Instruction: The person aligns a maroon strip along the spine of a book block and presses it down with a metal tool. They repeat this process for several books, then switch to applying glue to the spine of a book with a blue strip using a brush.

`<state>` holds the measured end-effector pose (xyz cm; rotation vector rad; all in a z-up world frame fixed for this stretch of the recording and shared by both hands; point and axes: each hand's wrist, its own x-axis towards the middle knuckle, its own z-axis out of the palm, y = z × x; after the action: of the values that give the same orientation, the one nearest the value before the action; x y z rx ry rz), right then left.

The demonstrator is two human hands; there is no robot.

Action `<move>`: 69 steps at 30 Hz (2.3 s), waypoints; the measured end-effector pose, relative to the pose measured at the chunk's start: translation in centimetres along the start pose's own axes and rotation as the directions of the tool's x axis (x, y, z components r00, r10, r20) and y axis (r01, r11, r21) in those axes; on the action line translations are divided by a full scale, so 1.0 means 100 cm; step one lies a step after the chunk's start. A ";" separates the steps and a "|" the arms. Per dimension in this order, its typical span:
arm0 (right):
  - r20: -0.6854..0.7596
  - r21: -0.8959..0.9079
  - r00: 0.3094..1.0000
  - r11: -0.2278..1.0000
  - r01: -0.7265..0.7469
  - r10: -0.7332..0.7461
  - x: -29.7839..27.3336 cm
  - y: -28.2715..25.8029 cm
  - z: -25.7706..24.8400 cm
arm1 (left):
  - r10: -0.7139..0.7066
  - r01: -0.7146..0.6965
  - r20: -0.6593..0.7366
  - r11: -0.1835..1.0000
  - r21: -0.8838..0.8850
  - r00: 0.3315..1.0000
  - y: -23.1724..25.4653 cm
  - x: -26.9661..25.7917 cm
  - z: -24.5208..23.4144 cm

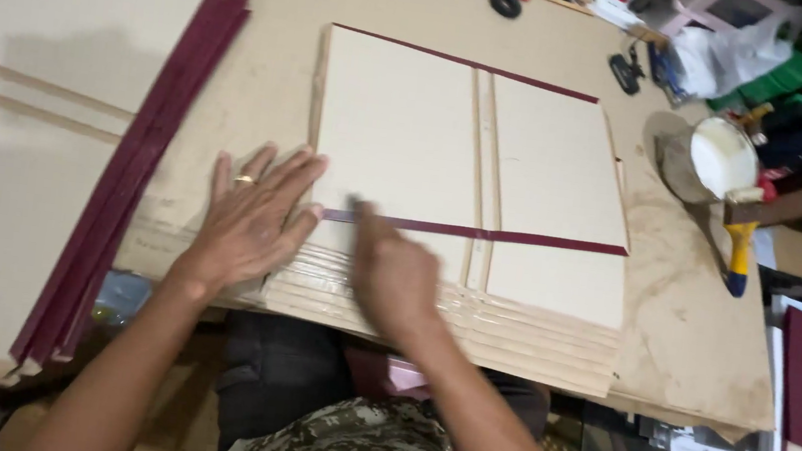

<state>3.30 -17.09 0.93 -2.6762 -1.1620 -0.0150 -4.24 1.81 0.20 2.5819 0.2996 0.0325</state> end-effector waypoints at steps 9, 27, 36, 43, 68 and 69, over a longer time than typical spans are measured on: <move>0.025 0.062 0.835 0.833 -0.550 0.549 -0.037 0.087 -0.028 | 0.133 -0.144 -0.271 0.989 -0.019 0.953 0.069 0.028 0.036; 0.013 0.163 0.842 0.830 -0.533 0.539 -0.042 0.091 -0.052 | 0.347 -0.343 0.017 0.915 0.212 0.938 0.128 0.048 0.082; -0.013 0.078 0.892 0.890 -0.450 0.452 0.024 0.135 -0.025 | 0.405 -0.362 -0.089 0.881 0.304 0.910 0.132 0.046 0.091; -0.153 0.405 0.724 0.711 -0.575 0.672 -0.041 0.154 -0.082 | 0.286 -0.289 0.046 0.931 0.222 0.957 0.157 0.046 0.079; -0.262 -0.052 0.701 0.715 -0.697 0.663 -0.049 0.265 -0.043 | 0.253 -0.260 0.058 0.944 0.205 0.966 0.169 0.054 0.079; -0.276 -0.019 0.682 0.706 -0.708 0.677 -0.051 0.280 -0.036 | 0.255 -0.259 0.043 0.946 0.195 0.966 0.170 0.055 0.080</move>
<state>20.32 -40.10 -1.64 -2.9321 -0.0080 -0.2985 5.24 -15.17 1.90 2.8030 -0.0460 0.0788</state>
